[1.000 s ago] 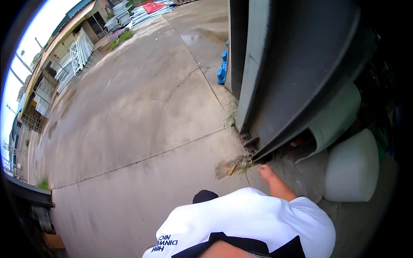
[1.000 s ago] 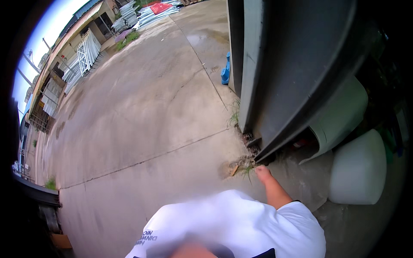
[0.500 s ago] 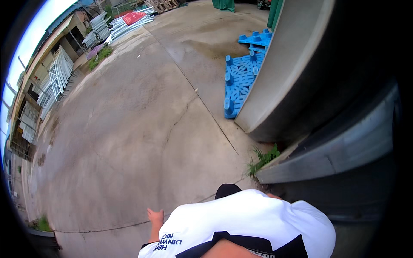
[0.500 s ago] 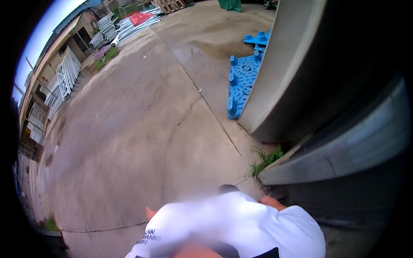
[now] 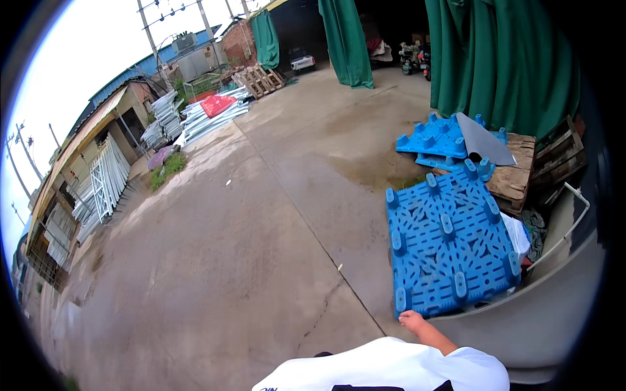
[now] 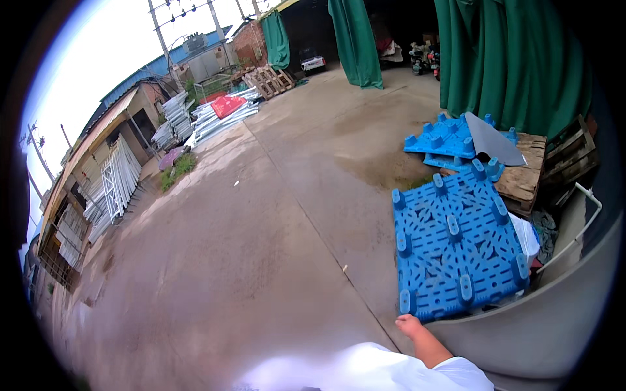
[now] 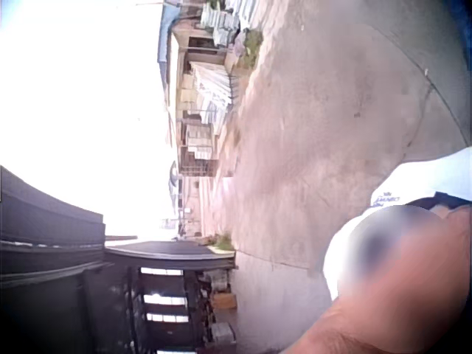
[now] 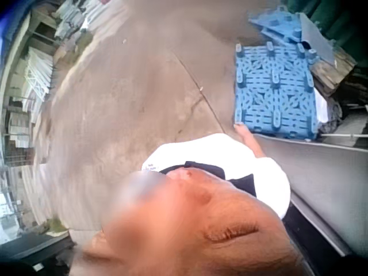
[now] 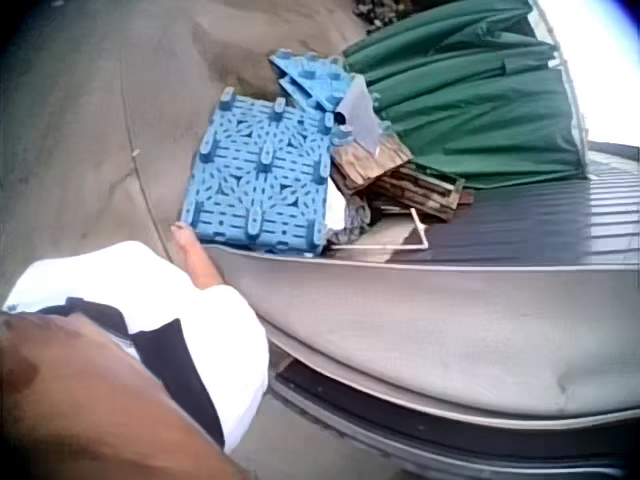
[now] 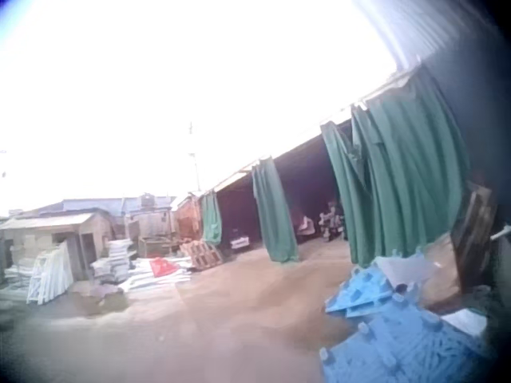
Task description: The person handles rolls of yellow tape and stacks of blue labels on a black table. They pick up stickers from a sheet and apply them to the labels by hand before moving items across the workspace.
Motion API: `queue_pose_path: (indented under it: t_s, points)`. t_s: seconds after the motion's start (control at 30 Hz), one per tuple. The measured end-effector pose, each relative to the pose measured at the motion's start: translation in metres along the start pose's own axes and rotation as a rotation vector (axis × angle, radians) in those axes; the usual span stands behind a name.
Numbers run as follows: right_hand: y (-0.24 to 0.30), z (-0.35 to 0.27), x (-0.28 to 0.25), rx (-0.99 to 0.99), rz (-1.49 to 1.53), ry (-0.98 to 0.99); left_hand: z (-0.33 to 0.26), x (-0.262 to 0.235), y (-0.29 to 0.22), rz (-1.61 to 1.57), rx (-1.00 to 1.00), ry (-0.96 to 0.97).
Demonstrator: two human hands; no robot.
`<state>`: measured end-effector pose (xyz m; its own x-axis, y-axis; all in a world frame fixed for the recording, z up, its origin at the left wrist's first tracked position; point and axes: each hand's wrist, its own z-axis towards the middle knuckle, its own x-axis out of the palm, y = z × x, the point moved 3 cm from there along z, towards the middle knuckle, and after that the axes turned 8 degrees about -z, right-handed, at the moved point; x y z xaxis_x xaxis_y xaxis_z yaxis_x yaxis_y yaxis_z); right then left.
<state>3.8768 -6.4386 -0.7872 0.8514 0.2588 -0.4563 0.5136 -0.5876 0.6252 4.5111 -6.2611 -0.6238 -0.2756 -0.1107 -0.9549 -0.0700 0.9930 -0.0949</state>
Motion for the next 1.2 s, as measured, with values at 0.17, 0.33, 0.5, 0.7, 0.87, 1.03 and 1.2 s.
queue_pose_path:
  t_s: [0.17, 0.33, 0.5, 0.7, 0.87, 1.03, 1.2]
  points:
    - [0.280, 0.188, -0.097, -0.411, 0.082, -0.146, -0.008, 0.046, -0.248, -0.070, -0.048, 0.045]
    - [0.236, 0.367, -0.137, -0.173, -0.263, -0.129, 0.011, 0.144, -0.539, -0.079, 0.080, 0.132]
    - [0.212, 0.452, -0.185, 0.302, -0.394, 0.155, -0.156, 0.114, -1.017, -0.143, 0.535, 0.212]
    - [0.273, 0.606, -0.301, 0.436, -0.315, 0.140, -0.305, 0.143, -1.313, -0.132, 1.397, -0.402]
    - [0.390, 0.814, -0.418, 0.322, -0.077, 0.001, -0.312, 0.193, -1.394, -0.040, 0.477, 0.023]
    - [0.615, 1.002, -0.610, 0.057, 0.523, -0.459, -0.351, 0.255, -1.513, -0.011, 0.308, 0.036]
    - [0.644, 1.152, -0.732, 0.119, 0.370, -0.549, -0.455, 0.331, -1.767, 0.000, 0.475, 0.082]
